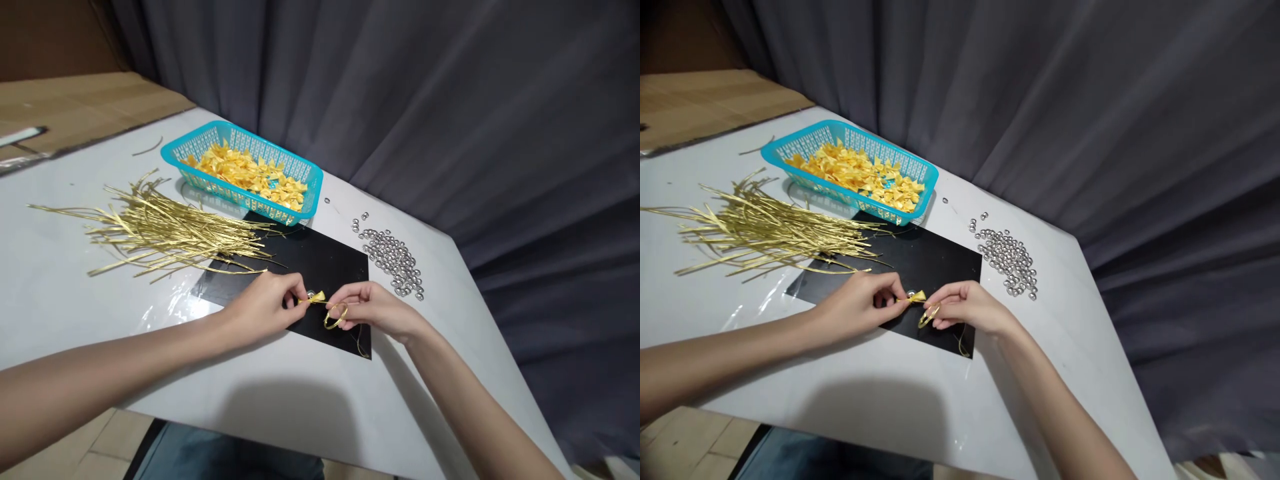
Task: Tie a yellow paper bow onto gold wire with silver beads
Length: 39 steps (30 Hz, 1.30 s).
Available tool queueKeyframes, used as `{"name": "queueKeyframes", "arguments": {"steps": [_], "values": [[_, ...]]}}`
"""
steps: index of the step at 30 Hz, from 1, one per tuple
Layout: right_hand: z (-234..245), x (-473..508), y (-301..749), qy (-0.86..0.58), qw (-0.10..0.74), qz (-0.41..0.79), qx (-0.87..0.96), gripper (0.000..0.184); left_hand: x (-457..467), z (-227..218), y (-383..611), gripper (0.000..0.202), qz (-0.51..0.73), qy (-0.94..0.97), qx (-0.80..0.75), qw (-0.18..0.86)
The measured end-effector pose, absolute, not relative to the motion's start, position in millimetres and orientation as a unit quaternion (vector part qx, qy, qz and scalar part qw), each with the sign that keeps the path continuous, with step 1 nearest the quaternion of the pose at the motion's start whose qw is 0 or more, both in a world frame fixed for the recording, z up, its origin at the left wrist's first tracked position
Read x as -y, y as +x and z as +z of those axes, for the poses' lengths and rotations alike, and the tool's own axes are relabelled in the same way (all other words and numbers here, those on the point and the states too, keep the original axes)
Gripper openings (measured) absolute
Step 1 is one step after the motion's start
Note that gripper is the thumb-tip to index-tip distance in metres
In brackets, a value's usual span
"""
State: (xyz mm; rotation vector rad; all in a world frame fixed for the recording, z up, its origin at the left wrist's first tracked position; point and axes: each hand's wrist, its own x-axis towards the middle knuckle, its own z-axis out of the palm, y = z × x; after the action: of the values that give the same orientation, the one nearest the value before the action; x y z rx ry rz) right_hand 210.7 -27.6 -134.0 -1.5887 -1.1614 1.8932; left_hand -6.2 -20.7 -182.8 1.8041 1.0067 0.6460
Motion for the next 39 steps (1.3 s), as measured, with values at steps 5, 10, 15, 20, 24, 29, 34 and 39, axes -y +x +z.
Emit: {"name": "queueKeyframes", "arguments": {"steps": [5,10,15,20,24,29,34,39], "values": [[-119.7,12.1,205.4,-0.568,0.204,0.661,0.446,0.01,23.2,-183.7,-2.2,0.007,0.291,0.627,-0.395,0.605],[-129.3,3.2,195.4,-0.564,0.214,0.667,0.437,0.011,24.6,-184.0,-0.9,0.009,0.269,0.579,-0.398,0.658],[-143.2,-1.7,196.9,-0.564,0.219,0.686,0.405,0.014,26.1,-183.7,-1.0,0.009,0.27,0.563,-0.401,0.67],[-148.0,-6.4,196.8,-0.558,0.202,0.711,0.378,0.012,24.8,-182.7,-1.1,0.014,0.252,0.552,-0.375,0.701],[-146.3,-11.8,198.8,-0.553,0.186,0.73,0.356,0.018,24.3,-183.1,-1.3,0.025,0.234,0.564,-0.38,0.695],[-139.7,-1.2,209.7,-0.554,0.228,0.723,0.345,0.033,25.8,-185.2,-0.6,0.027,0.23,0.547,-0.393,0.703],[-150.5,37.2,202.9,-0.572,0.296,0.691,0.328,0.041,27.3,-186.4,-0.5,0.029,0.23,0.554,-0.394,0.697],[-161.3,57.1,189.4,-0.603,0.366,0.642,0.3,0.049,29.7,-189.3,-0.3,0.029,0.246,0.599,-0.401,0.649]]}}
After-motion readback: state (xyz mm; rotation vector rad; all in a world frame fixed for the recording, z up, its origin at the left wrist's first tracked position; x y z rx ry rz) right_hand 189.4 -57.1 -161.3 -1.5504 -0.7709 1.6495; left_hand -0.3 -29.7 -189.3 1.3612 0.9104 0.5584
